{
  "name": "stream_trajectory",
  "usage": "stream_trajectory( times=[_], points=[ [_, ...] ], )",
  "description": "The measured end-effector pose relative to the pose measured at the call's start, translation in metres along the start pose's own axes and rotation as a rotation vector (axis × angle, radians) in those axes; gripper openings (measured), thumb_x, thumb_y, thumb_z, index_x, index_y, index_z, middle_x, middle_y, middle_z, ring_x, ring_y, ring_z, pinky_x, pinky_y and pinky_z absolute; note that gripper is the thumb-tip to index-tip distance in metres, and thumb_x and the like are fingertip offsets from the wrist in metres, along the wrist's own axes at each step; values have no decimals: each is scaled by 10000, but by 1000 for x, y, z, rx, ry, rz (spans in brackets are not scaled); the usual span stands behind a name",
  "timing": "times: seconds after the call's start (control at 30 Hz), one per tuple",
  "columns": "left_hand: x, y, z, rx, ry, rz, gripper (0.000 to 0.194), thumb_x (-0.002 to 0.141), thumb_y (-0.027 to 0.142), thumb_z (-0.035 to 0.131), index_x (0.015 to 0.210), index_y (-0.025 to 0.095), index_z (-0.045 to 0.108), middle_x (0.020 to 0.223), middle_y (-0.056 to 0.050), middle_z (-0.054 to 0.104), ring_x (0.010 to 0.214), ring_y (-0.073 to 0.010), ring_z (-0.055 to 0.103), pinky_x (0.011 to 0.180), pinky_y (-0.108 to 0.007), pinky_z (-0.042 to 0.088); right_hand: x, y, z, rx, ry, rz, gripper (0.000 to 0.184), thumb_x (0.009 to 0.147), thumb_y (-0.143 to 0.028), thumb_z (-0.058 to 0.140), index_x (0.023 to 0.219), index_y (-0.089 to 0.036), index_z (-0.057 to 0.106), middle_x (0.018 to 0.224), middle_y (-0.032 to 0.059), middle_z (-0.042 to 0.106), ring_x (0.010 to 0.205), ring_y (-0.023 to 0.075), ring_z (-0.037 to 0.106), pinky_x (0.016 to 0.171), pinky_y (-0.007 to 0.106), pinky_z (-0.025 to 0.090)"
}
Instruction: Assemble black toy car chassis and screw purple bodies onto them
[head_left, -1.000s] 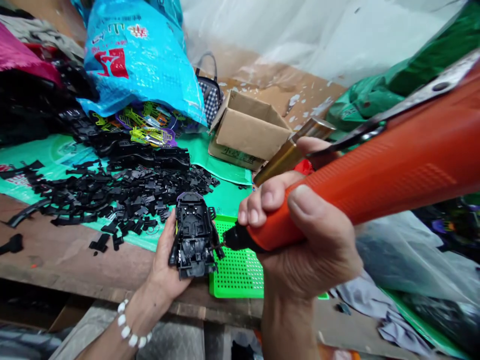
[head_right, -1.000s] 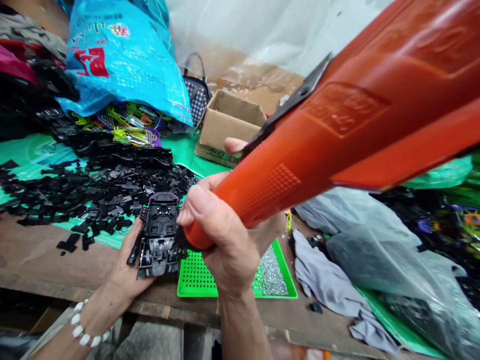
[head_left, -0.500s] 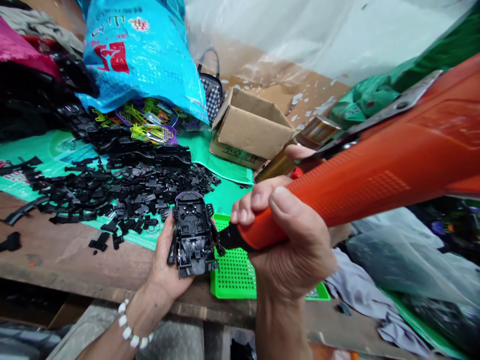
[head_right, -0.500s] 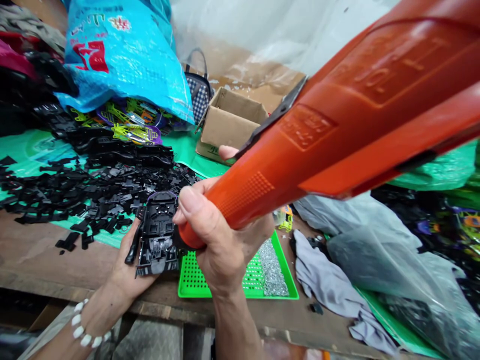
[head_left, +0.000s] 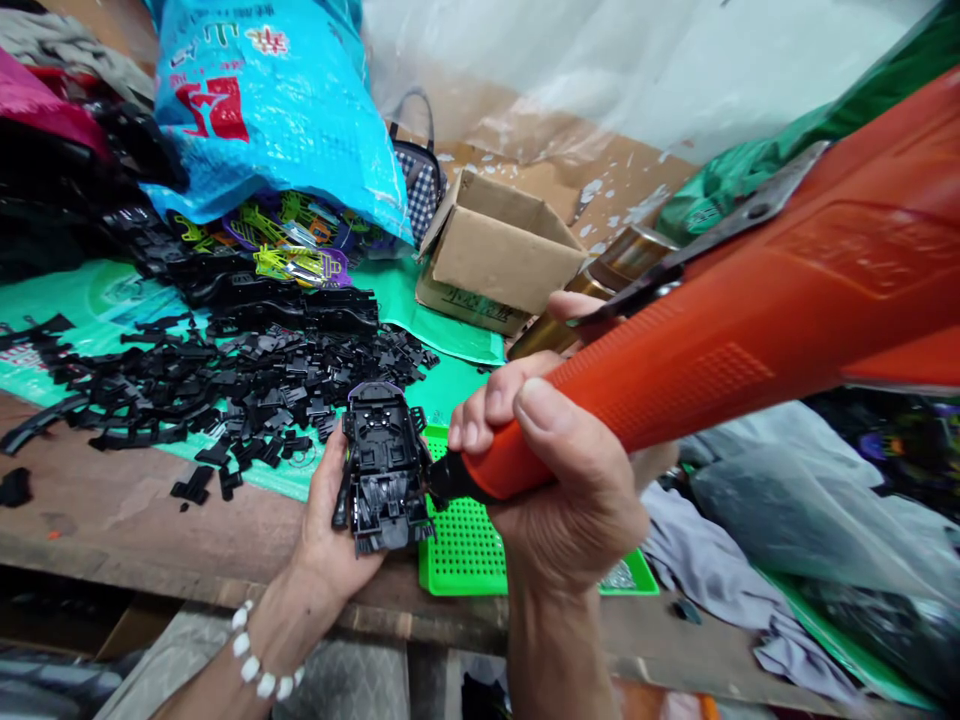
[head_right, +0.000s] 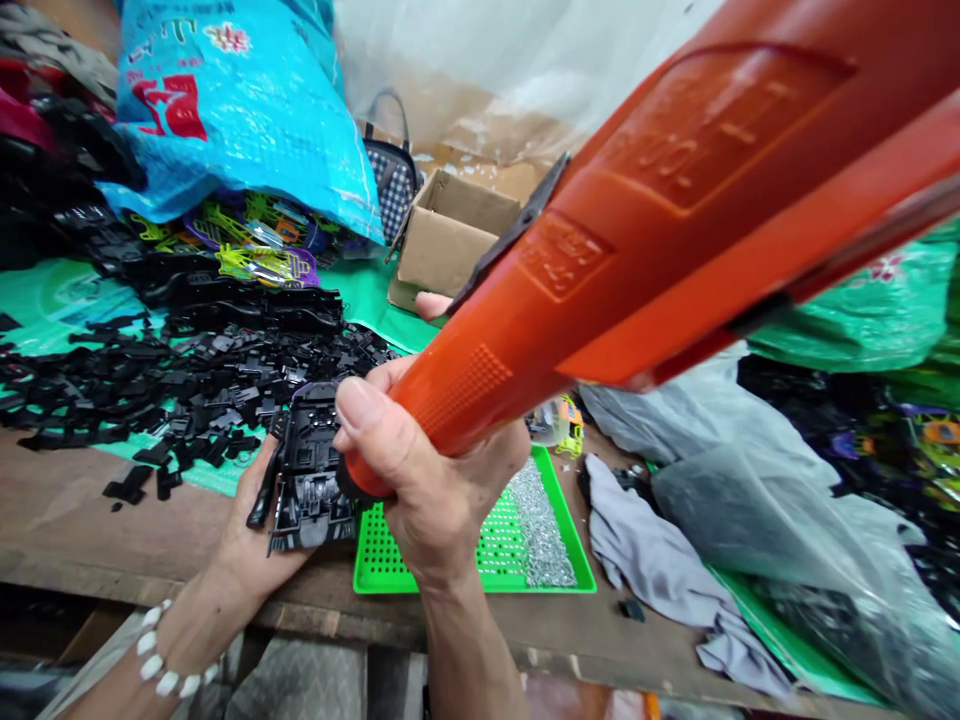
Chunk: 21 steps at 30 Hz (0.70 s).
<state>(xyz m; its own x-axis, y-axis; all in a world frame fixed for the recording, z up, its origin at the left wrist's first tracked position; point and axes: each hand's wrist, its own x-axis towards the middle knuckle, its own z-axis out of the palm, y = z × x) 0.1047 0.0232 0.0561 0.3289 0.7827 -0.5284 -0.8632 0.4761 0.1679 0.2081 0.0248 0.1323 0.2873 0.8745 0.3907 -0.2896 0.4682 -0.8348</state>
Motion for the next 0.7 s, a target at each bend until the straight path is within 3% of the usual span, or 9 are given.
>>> stream_trajectory(
  times=[0.13,0.3,0.47,0.6,0.7],
  points=[
    [-1,0,0,24,53,26,378,941,369,447,743,158,689,644,-26,718,575,-159,666,771,-331,585,-2,0,-1,-32,-5,10,537,665,-298,786,1149,-323,553,636,-69,590,438,141,536,427,310,448],
    [4,1,-12,72,105,132,198,912,233,513,953,204,705,799,1,755,728,-152,707,813,-285,568,-2,2,-3,-56,-31,8,553,675,-316,784,1174,-314,547,631,-60,576,444,139,521,428,306,462],
    [1,1,-4,12,56,21,370,953,352,434,795,152,703,699,-29,738,600,-155,680,810,-337,581,-4,4,-3,-87,-42,8,472,695,-323,782,1117,-319,571,660,-55,591,467,140,528,466,325,485],
    [1,-1,0,-9,35,22,379,964,361,408,938,136,713,795,-56,757,755,-187,717,847,-330,569,-6,10,-1,-133,-60,-17,271,676,-295,782,901,-277,634,634,-44,583,530,155,563,513,333,501],
    [3,-3,-3,2,-14,21,380,947,384,444,1032,119,703,825,-70,760,876,-220,714,875,-332,559,-5,14,0,-184,-129,-28,170,632,-290,772,655,-240,611,581,-35,556,478,147,544,433,302,468]
  ],
)
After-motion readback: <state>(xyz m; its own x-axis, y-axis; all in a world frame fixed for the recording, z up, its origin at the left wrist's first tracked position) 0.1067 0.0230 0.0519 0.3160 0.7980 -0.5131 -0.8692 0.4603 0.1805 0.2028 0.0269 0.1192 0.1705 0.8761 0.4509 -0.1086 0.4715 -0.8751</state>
